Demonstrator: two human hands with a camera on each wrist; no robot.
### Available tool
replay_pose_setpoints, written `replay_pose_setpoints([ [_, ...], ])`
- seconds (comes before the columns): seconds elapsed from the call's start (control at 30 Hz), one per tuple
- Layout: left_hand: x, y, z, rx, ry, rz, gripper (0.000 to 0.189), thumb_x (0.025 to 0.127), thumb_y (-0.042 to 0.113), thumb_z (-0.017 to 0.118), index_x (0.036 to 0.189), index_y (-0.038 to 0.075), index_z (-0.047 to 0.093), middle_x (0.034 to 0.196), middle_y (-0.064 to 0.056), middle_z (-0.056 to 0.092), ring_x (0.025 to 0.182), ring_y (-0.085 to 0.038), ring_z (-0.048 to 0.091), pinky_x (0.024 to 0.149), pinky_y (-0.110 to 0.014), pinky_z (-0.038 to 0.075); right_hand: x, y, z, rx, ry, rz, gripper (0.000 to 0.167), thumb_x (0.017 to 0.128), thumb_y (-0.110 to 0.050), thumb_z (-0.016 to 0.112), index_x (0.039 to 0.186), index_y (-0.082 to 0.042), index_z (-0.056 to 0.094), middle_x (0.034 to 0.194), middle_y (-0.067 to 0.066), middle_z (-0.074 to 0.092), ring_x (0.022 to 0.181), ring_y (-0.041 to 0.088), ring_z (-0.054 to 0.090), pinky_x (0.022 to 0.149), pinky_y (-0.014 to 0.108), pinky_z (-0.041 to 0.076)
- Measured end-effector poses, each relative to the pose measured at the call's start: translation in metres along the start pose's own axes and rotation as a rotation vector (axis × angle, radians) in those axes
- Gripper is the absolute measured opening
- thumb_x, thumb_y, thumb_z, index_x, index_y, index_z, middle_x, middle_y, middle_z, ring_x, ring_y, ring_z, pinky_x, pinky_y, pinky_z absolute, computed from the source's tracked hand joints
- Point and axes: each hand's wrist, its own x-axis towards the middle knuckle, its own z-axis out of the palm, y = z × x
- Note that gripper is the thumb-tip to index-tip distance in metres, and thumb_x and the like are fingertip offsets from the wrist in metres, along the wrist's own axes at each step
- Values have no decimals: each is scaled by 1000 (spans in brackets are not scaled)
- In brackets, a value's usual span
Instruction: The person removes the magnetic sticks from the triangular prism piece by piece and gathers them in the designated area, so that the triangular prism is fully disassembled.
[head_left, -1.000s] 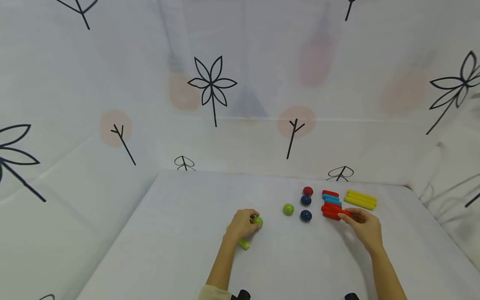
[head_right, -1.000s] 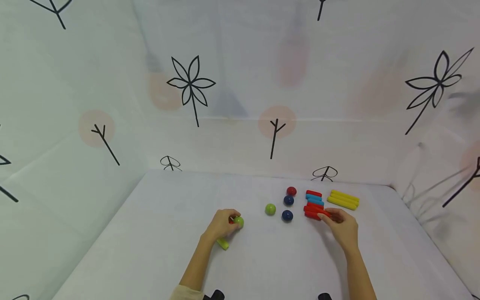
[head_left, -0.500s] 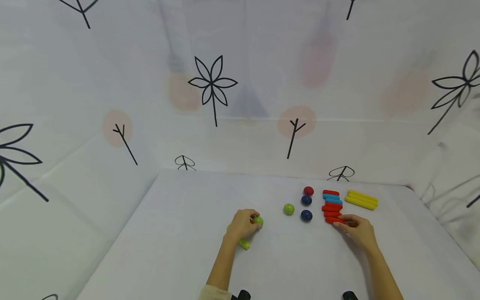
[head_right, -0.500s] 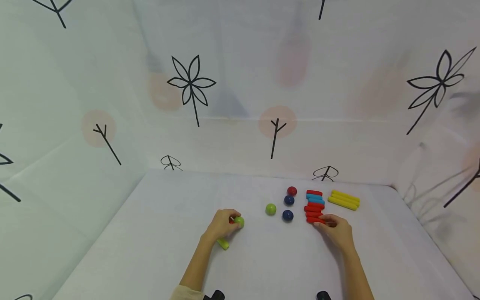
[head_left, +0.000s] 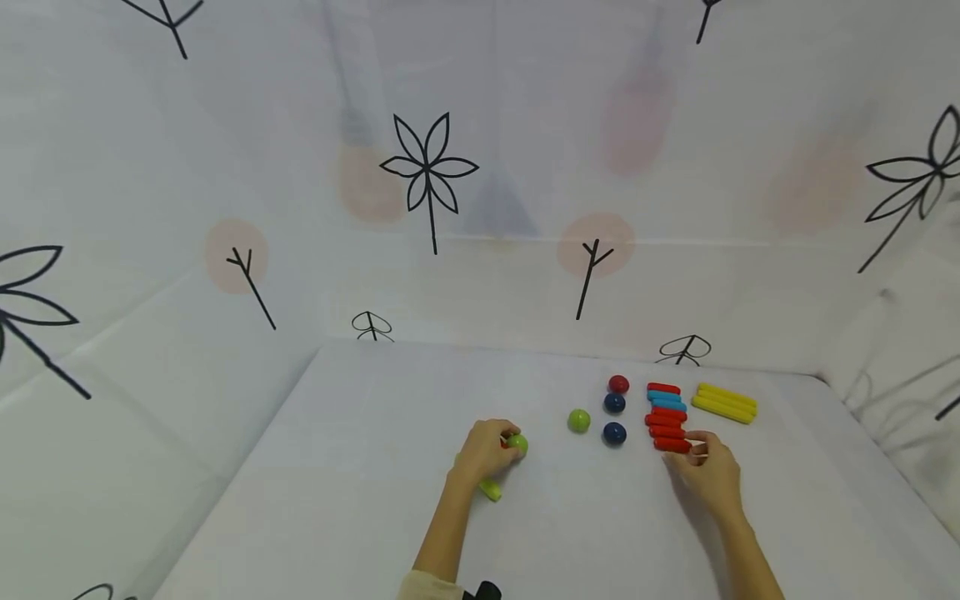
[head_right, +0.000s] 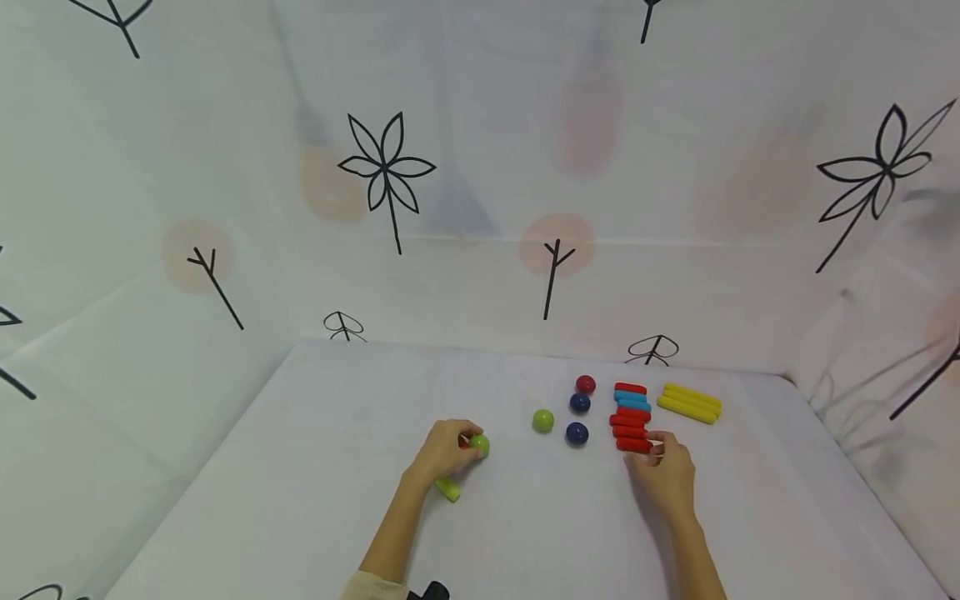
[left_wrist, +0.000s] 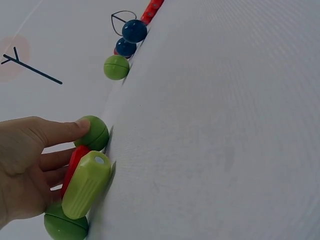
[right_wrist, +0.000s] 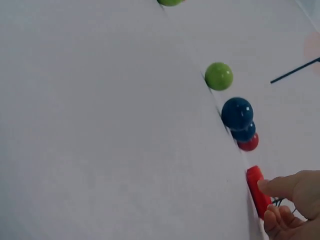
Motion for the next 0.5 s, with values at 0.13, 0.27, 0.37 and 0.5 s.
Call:
replay_pose_setpoints([
  [0.13, 0, 0, 2, 1, 13, -22, 27, 77, 10, 75, 102, 2, 69, 91, -8, 68, 81, -18, 62, 70, -27, 49, -10, -16, 7, -9, 8, -57, 43, 83, -8, 67, 117, 9, 47, 96, 24, 52, 83, 32, 54, 57, 14, 42],
  [0.27, -3, 0, 1, -20, 26, -50, 30, 77, 13, 75, 103, 0, 68, 93, -10, 68, 83, -23, 64, 69, -30, 51, -21, -31, 20, 18, -60, -124, 39, 85, -11, 68, 116, 6, 50, 95, 19, 54, 81, 25, 53, 60, 15, 43],
  [0.37, -7, -2, -2, -17, 53, -56, 33, 77, 17, 76, 104, 0, 68, 93, -12, 68, 85, -25, 64, 71, -34, 51, -30, -44, 34, 75, -134, -155, 38, 85, -13, 69, 115, 3, 53, 92, 13, 55, 80, 21, 53, 62, 17, 45],
  [0.5, -13, -6, -5, -11, 77, -67, 35, 76, 20, 76, 104, 1, 67, 92, -12, 68, 85, -25, 63, 73, -36, 50, -38, -59, 53, 149, -193, -170, 32, 84, -12, 70, 110, 1, 57, 86, 8, 55, 76, 17, 53, 59, 18, 46],
])
